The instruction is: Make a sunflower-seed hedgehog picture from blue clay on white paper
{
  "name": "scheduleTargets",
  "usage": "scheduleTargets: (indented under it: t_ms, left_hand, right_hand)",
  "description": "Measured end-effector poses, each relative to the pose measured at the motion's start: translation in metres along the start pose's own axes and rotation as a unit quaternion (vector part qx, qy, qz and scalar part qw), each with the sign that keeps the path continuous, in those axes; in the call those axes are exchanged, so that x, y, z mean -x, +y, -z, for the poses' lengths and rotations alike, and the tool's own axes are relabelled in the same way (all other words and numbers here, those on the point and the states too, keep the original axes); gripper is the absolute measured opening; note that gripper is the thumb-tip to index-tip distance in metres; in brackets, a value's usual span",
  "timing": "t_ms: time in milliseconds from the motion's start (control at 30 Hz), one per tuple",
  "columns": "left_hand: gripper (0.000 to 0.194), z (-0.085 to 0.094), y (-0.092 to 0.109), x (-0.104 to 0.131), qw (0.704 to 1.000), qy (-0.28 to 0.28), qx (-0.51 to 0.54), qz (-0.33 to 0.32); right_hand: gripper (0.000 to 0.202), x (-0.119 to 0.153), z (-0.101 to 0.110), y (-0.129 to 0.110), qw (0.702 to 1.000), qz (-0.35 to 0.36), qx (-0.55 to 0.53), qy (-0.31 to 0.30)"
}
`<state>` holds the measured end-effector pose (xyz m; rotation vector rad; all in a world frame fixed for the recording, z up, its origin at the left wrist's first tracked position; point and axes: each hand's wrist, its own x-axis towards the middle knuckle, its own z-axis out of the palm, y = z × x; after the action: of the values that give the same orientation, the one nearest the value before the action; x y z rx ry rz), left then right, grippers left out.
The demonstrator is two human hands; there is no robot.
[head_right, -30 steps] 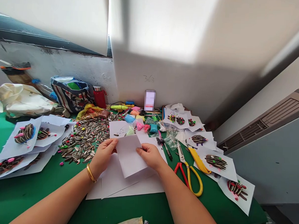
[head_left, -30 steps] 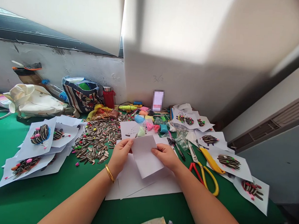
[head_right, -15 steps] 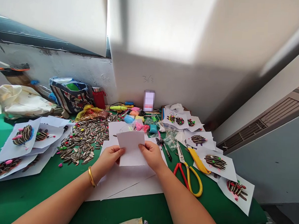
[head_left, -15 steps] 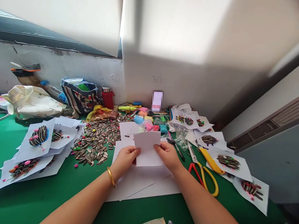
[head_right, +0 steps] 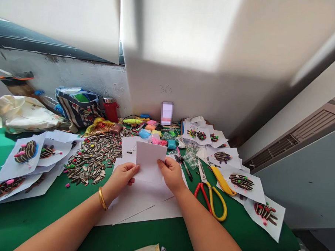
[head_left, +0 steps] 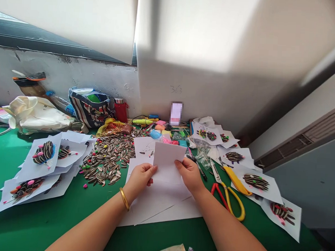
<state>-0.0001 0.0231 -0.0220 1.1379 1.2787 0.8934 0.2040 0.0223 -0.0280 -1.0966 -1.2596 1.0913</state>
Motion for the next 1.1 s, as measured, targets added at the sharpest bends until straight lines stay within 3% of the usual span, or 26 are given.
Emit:
scheduleTargets:
  t_ms: [200, 300, 567, 633, 700, 733, 800, 900, 967, 1100]
  left_hand:
    - [0.034, 0.001, -0.002, 0.002, 0.995, -0.041, -0.02, -0.088]
    - [0.033, 0.002, -0.002, 0.001, 0.992, -0.007, -0.035, -0.121]
    - [0.04, 0.01, -0.004, -0.006, 0.983, 0.056, 0.147, -0.091]
    - [0.038, 0.012, -0.002, -0.006, 0.982, 0.087, 0.131, -0.107]
    - [0.033, 0.014, 0.001, -0.005, 0.981, 0.114, 0.061, -0.143]
    - [0.029, 0.015, 0.003, -0.004, 0.978, 0.121, 0.01, -0.17]
    - [0.023, 0.014, 0.005, 0.0, 0.958, 0.107, -0.113, -0.239]
    - [0.023, 0.01, 0.005, 0.007, 0.896, 0.049, -0.281, -0.341]
    - [0.025, 0.007, 0.004, 0.011, 0.853, 0.026, -0.347, -0.389]
    - [0.026, 0.003, 0.004, 0.016, 0.812, 0.023, -0.391, -0.433]
  right_hand:
    - [0.03, -0.001, 0.002, 0.001, 0.997, -0.012, -0.073, 0.03]
    - [0.032, -0.001, 0.002, 0.0, 0.997, -0.014, -0.078, 0.022]
    - [0.033, 0.0, -0.005, -0.001, 0.992, -0.048, -0.046, -0.106]
    - [0.034, -0.003, 0.001, 0.0, 0.997, -0.023, -0.011, -0.077]
    - [0.043, -0.005, 0.009, -0.002, 0.997, 0.042, 0.059, 0.002]
    - [0.05, -0.005, 0.014, -0.005, 0.988, 0.091, 0.113, 0.045]
    - [0.057, -0.003, 0.019, -0.013, 0.941, 0.21, 0.25, 0.089]
    - [0.044, 0.006, 0.014, -0.027, 0.841, 0.342, 0.418, 0.027]
    - [0.027, 0.013, 0.006, -0.034, 0.808, 0.36, 0.466, -0.021]
    - [0.018, 0.019, -0.008, -0.038, 0.802, 0.342, 0.486, -0.053]
